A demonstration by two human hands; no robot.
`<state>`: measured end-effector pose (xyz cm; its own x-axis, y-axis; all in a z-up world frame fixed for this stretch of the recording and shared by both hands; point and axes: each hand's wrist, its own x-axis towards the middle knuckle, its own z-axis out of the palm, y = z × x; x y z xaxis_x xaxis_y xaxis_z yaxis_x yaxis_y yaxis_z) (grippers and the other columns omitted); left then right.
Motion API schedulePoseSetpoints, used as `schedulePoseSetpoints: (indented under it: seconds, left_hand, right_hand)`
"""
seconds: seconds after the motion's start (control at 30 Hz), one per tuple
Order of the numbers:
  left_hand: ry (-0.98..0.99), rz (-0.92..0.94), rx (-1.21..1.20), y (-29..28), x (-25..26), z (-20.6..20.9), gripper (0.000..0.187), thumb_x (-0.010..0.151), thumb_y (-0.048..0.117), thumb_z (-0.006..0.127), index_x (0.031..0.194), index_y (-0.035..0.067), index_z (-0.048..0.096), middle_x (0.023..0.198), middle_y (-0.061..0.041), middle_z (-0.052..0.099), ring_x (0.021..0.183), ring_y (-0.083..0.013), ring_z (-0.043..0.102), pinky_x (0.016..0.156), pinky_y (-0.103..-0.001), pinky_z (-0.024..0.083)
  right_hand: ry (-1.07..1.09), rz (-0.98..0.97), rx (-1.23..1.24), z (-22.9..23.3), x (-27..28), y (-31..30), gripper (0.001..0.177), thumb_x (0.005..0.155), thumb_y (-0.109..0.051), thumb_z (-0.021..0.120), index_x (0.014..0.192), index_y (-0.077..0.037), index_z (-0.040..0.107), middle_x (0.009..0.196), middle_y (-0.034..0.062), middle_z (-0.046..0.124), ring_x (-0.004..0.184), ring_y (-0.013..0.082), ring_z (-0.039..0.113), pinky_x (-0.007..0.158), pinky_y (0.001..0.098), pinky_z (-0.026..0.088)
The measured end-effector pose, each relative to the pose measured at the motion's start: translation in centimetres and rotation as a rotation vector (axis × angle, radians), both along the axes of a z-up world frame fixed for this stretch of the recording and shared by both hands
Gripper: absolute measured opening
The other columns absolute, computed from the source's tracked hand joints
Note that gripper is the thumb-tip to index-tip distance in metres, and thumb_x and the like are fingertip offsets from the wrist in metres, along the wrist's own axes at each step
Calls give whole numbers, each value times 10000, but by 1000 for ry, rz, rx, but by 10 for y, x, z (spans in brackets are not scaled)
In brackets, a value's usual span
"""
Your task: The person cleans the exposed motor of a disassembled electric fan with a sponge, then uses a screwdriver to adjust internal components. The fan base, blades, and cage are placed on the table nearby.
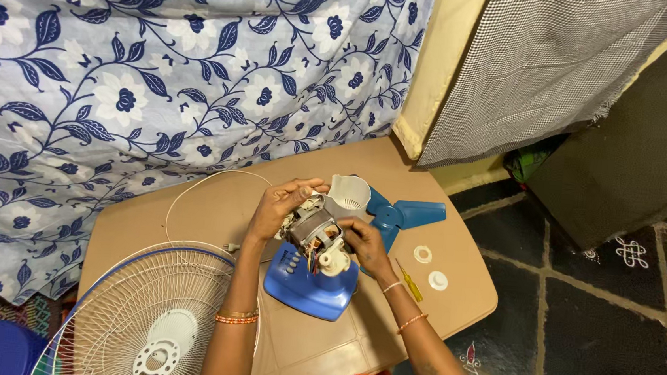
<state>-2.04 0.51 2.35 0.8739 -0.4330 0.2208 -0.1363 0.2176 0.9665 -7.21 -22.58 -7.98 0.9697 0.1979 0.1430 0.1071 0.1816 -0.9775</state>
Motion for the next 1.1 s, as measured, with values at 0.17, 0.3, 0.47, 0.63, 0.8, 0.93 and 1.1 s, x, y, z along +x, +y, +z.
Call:
schedulePoseSetpoints:
  seconds: [0.17, 0.3, 0.47, 0.63, 0.8, 0.93, 1.1]
  left_hand:
    - [-79, -7, 7, -6, 4, 0, 423, 1010, 264, 619, 1278, -58, 679, 1225, -144, 741, 1145, -186, 680, 1024, -312, 508]
    - [-83, 0, 36, -3, 3, -2, 400, 1022, 257, 613, 1245, -61, 708, 1210, -146, 743, 1131, -183, 678, 1012, -310, 509]
    - [-58, -1, 10, 0, -1, 1, 391, 1008, 265, 613, 1227, -41, 716, 1199, -130, 754, 1120, -177, 690, 1011, -302, 521]
    - [-110, 28, 36, -3, -5, 5, 366, 1006, 247, 634, 1198, -46, 741, 1176, -118, 753, 1090, -175, 681, 993, -301, 512]
    - [-225, 66, 184, -2, -9, 13, 367, 958, 238, 691, 1255, 29, 744, 1148, -106, 719, 1057, -168, 637, 980, -308, 480]
    - [-252, 65, 208, -1, -13, 21, 380, 917, 235, 732, 1249, 50, 729, 1174, -96, 710, 1112, -168, 611, 1017, -318, 459]
    - [-227, 88, 196, -3, -16, 19, 347, 923, 233, 724, 1218, 53, 747, 1150, -77, 725, 1117, -175, 614, 1025, -316, 462]
  right_hand:
    - [15, -176, 3, 11, -2, -3, 233, 1002, -56, 609, 1218, -11, 686, 1034, 18, 712, 878, 57, 610, 768, 218, 517]
    - [-114, -193, 67, 26, 5, 3, 252, 982, -51, 618, 1228, -4, 652, 1089, 7, 703, 960, 59, 634, 853, 222, 538]
    - [-68, -165, -3, 12, -8, 13, 238, 1019, -75, 588, 1228, 4, 671, 1072, 19, 705, 929, 64, 625, 822, 221, 532]
    - [-42, -229, -129, 28, -28, 0, 255, 993, -47, 583, 1224, 4, 678, 1059, 30, 709, 924, 80, 636, 823, 244, 531]
    - [-257, -413, -328, 98, -70, -11, 289, 973, -31, 594, 1256, -54, 648, 1066, 50, 726, 915, 127, 664, 835, 261, 546]
    - [-748, -333, -770, 150, -95, -1, 377, 868, 26, 672, 1226, -94, 680, 1189, 103, 674, 1109, 278, 644, 956, 359, 532]
    - [-738, -233, -984, 177, -113, 5, 419, 832, 18, 706, 1233, -87, 644, 1280, 97, 632, 1130, 324, 627, 952, 402, 531]
